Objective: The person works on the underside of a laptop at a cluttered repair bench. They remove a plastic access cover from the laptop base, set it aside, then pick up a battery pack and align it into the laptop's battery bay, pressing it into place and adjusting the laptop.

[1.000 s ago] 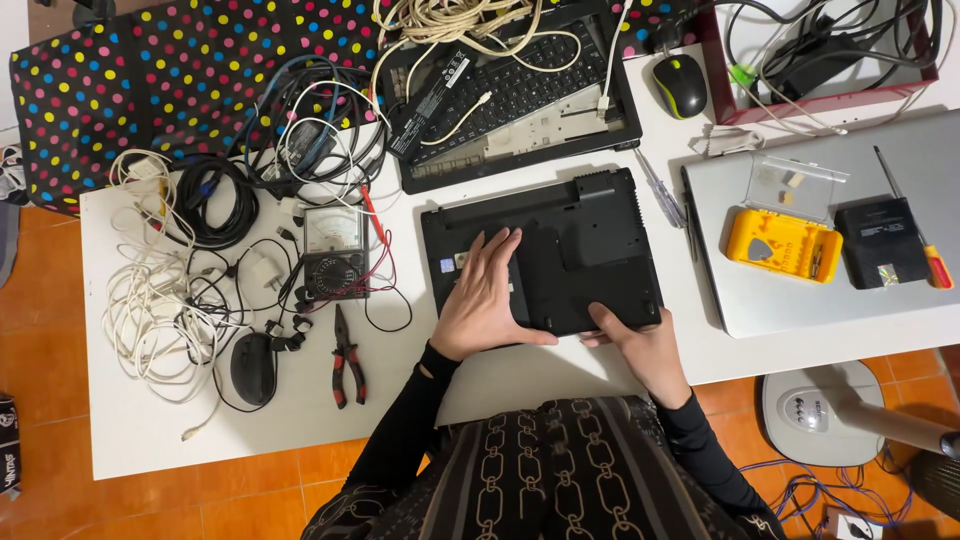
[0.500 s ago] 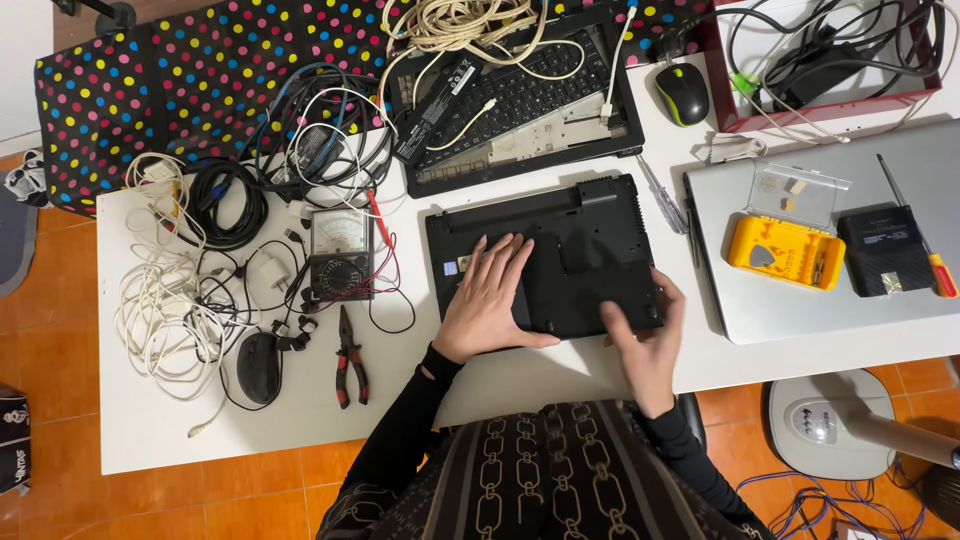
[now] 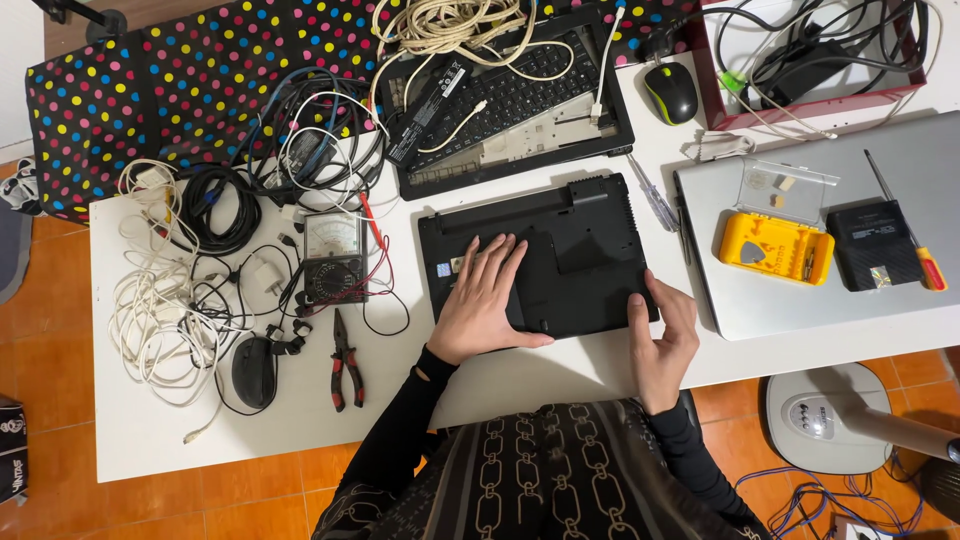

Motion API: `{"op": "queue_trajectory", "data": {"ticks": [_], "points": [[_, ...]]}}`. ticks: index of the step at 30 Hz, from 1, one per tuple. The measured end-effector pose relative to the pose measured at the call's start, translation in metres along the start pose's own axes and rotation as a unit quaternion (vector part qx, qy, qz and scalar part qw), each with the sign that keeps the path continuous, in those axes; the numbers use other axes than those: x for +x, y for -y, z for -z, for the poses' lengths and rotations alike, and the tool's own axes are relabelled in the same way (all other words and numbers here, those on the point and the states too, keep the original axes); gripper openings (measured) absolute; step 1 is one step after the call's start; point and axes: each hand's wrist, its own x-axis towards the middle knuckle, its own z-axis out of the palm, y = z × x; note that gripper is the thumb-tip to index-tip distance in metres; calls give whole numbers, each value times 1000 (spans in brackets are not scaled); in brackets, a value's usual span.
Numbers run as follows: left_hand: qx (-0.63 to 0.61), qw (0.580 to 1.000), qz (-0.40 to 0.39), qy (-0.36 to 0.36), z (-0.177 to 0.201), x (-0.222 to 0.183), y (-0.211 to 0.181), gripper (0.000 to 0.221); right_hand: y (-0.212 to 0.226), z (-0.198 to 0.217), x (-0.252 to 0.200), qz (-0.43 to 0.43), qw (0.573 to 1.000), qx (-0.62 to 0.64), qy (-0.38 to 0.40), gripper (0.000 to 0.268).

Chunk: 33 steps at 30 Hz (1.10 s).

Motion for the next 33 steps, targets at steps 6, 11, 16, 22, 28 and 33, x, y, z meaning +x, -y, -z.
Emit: {"op": "queue_trajectory", "data": {"ticks": [6, 11, 16, 22, 28, 33], "points": [[13, 1000, -3, 9, 2, 1, -1, 139, -12, -3, -2, -59, 998, 24, 3, 34], [21, 1000, -6, 13, 4, 3, 0, 138, -7, -7, 1, -91, 994, 67, 6, 33], [41, 999, -28, 2, 0, 2, 3, 140, -15, -6, -1, -112, 991, 68, 21, 36], [36, 999, -8, 17, 6, 5, -4, 136, -14, -7, 1, -107, 991, 72, 24, 35], [32, 999, -3, 26, 6, 6, -4, 138, -14, -7, 1, -116, 991, 56, 37, 36], [25, 999, 1, 26, 6, 8, -4, 142, -17, -8, -3, -117, 991, 42, 37, 38]]}}
